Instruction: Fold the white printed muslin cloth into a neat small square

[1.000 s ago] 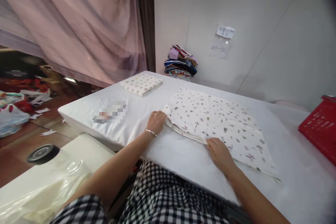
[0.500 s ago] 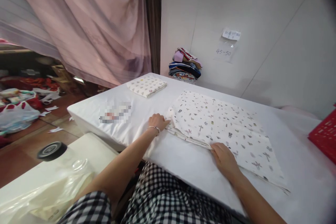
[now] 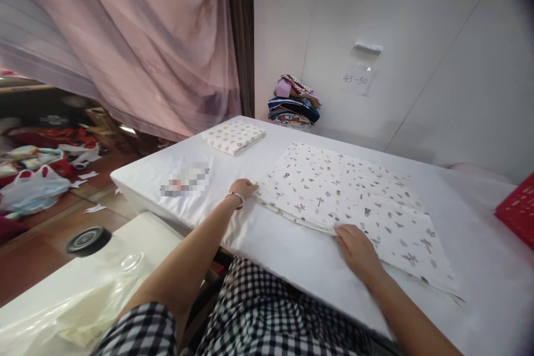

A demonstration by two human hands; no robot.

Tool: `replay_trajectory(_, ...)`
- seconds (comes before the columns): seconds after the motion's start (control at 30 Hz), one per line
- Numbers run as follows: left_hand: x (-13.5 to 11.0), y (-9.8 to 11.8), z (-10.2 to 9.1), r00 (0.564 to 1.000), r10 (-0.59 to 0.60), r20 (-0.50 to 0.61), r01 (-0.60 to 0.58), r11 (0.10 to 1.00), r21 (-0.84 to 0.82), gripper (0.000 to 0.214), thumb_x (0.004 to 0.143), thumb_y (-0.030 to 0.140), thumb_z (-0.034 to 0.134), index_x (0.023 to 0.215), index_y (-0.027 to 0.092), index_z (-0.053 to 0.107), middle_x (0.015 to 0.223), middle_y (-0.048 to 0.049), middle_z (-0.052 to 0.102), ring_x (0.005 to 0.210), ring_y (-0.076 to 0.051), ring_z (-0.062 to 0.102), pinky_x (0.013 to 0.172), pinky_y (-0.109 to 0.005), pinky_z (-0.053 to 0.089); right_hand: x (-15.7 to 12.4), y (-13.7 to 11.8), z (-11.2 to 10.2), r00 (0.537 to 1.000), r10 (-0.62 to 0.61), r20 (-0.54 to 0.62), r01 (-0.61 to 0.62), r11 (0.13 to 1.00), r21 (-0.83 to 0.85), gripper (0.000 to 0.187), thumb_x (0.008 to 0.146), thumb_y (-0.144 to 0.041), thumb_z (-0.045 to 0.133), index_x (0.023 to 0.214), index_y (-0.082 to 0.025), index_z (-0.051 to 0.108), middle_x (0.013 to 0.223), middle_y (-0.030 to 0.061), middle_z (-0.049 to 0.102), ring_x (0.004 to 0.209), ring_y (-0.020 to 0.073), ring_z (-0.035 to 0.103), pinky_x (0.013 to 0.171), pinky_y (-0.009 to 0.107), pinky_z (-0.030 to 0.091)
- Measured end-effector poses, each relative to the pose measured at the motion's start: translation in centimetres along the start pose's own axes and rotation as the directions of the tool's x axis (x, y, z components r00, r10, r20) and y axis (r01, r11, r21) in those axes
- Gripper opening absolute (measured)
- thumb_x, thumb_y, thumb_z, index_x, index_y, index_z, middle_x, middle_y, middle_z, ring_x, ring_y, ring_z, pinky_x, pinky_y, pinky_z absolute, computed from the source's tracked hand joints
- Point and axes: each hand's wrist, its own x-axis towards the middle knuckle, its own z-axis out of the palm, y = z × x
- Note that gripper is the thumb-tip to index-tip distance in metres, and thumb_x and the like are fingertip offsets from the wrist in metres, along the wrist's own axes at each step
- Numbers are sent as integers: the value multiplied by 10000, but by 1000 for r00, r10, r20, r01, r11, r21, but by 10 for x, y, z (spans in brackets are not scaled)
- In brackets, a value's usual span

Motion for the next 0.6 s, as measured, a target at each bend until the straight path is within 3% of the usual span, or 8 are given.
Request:
replay_trajectory(0.23,0,2,4,1000,14,24,-12,998,-56,243,766,429,541,799,204,627,702,-11,661,634,-138,593,535,-217,400,0,0,0,1000,-5,-16,5,1000,16,211,912,-219,409,1010,-163,587,1000,98,614,918,214,558,803,365,484)
replay_trajectory(0.6,-11,6,-1,999,5,41,-9,996,91,306,744,495,518,815,220,633,888,-62,683,813,-216,630,638,-280,446,1,-1,-1,1000,4,-1,-4,1000,23,208,918,-213,396,1006,-168,579,1001,100,608,921,217,552,806,373,479)
